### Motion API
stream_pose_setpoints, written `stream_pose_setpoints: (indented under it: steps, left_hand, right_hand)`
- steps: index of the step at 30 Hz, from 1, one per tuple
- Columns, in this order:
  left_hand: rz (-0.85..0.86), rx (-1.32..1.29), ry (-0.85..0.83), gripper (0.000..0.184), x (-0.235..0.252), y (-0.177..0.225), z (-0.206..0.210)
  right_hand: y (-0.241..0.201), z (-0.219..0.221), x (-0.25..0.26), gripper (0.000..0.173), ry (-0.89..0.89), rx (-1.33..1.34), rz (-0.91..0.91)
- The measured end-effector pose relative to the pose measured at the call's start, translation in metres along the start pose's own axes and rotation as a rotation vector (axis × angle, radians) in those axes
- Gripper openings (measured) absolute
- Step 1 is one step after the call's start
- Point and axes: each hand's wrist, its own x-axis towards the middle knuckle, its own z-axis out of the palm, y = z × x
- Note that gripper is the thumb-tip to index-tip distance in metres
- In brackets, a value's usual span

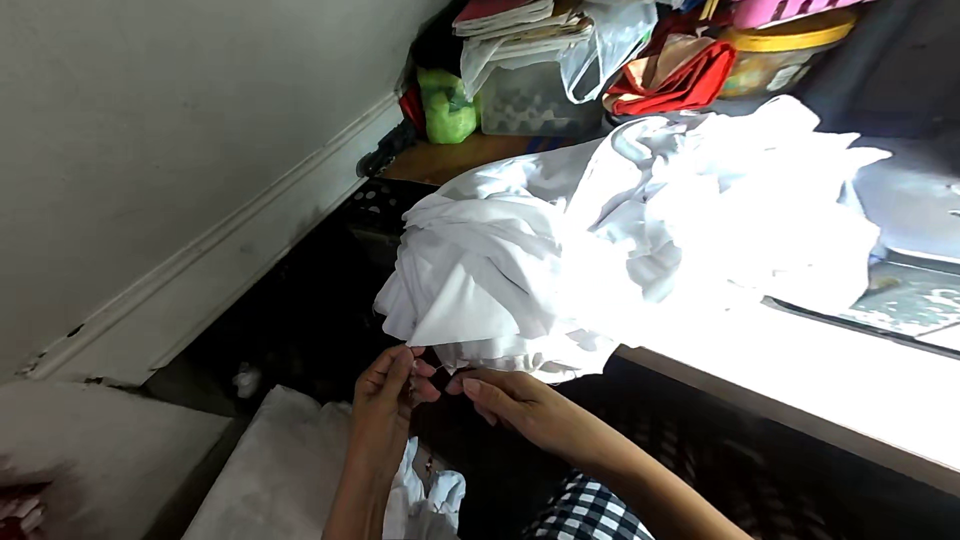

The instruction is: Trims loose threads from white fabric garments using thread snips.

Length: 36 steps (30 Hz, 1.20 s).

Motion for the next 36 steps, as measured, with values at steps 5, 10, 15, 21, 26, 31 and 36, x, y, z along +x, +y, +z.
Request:
stream_pose_setpoints:
  steps: [5, 10, 15, 21, 26, 31, 36]
  left_hand:
    - [-0.005, 0.089, 0.060, 0.030, 0.004, -0.012, 0.005]
    - [-0.053, 0.154, -0.010, 0.021, 0.002, -0.020, -0.001]
    - [-0.099, 0.082, -0.054, 0.024, 0.001, -0.022, -0.001]
    - [-0.266, -0.306, -0.215, 0.027, 0.010, -0.024, -0.012]
    - [-0.202, -0.221, -0.179, 0.024, 0.017, -0.021, -0.007]
    - [-0.030, 0.049, -0.211, 0.022, 0.022, -0.030, -0.028]
    - [0.141, 0.289, -0.207, 0.023, 0.022, -0.033, -0.046]
  right_hand:
    - [0.001, 0.002, 0.001, 0.035, 0.007, 0.091, 0.056]
    - [0.004, 0.003, -0.002, 0.033, 0.030, 0.143, 0.077]
    - [-0.008, 0.006, -0.006, 0.036, 0.073, 0.042, 0.021]
    - [-0.020, 0.010, -0.008, 0.039, 0.164, -0.122, -0.036]
    - [-0.021, 0.011, -0.004, 0.035, 0.150, 0.038, 0.028]
    - [-0.014, 0.014, 0.003, 0.033, 0.102, 0.219, 0.110]
    - [-0.012, 0.027, 0.022, 0.032, 0.142, 0.319, 0.171]
